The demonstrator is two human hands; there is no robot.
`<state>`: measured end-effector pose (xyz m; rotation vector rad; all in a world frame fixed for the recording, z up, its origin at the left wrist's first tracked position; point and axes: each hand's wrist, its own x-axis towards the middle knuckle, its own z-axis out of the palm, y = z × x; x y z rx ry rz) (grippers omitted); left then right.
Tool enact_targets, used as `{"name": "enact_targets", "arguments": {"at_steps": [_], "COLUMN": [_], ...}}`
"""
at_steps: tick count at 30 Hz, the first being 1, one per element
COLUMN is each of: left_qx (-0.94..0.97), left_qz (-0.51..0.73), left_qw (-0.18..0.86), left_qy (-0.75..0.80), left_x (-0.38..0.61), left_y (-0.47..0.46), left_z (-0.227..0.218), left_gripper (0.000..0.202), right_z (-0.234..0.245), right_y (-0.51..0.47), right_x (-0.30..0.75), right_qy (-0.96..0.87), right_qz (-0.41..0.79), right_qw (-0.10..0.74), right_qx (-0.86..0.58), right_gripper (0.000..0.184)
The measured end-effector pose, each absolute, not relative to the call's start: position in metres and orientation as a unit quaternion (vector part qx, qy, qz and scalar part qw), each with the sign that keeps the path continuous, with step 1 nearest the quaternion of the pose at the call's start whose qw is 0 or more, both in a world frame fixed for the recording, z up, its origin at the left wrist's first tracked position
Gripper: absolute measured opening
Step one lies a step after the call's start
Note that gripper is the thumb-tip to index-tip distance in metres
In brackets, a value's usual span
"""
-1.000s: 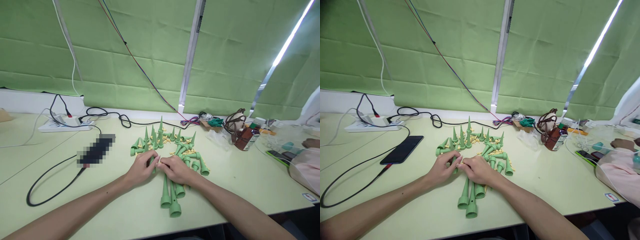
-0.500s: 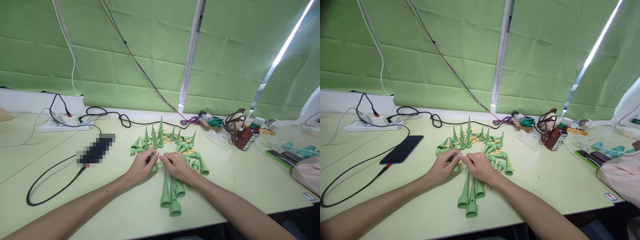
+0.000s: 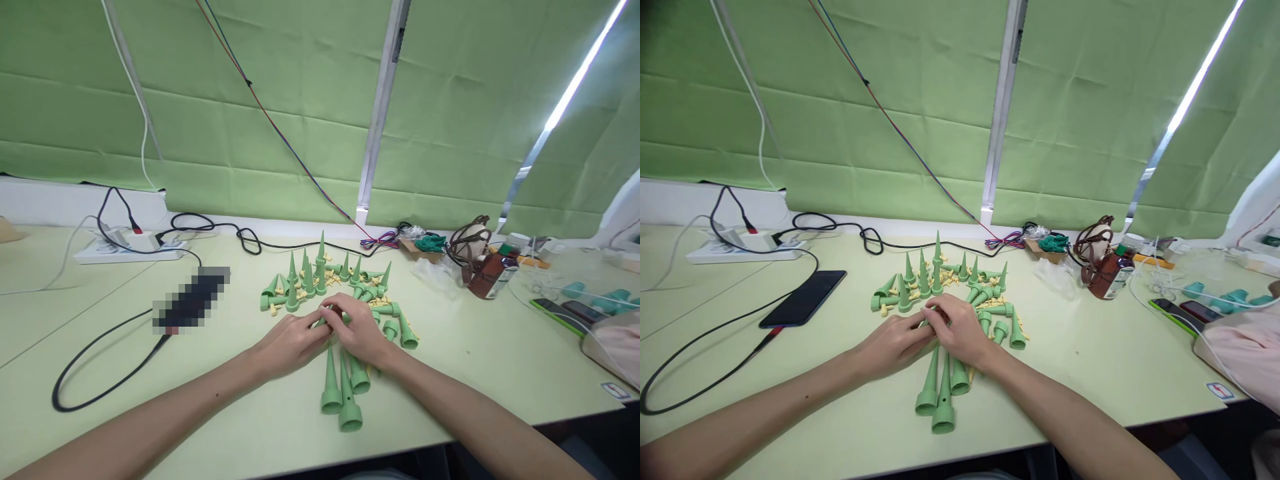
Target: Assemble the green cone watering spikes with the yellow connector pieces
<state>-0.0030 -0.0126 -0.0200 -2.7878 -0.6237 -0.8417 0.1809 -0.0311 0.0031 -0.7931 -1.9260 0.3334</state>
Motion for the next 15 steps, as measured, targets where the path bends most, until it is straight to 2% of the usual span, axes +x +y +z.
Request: {"name": "enact_targets", "arguments": {"at_steps": [6,11,15], "left_qx": [-0.937,-0.938,-0.926], "left_qz": [-0.273,-0.266,-0.306], "left_qw": [0.071,0.048,0.043], "left_qy": [-0.208,-0.22,-0.217], "left_x": [-0.002,-0.002,-0.003], "left_y": [-0.014,-0.016,-0.017], "left_z": [-0.016,-0.014,-0.018], "left_gripper": [0.019,0.027,0.031], "right_z": [0.001,0.002,0.004], "right_y": [-0.031,-0.026,-0.019], "right_x": [0.18,0.185,0.19], "right_qy": [-0.788,-0.754,-0.741], "right_qz": [0.117,0.093,0.065], "right_qw": [0.512,0.525,0.522], "right_qx": [-0.321,-0.383,-0.419], "right_gripper": [0.016,0.023,0.03]}}
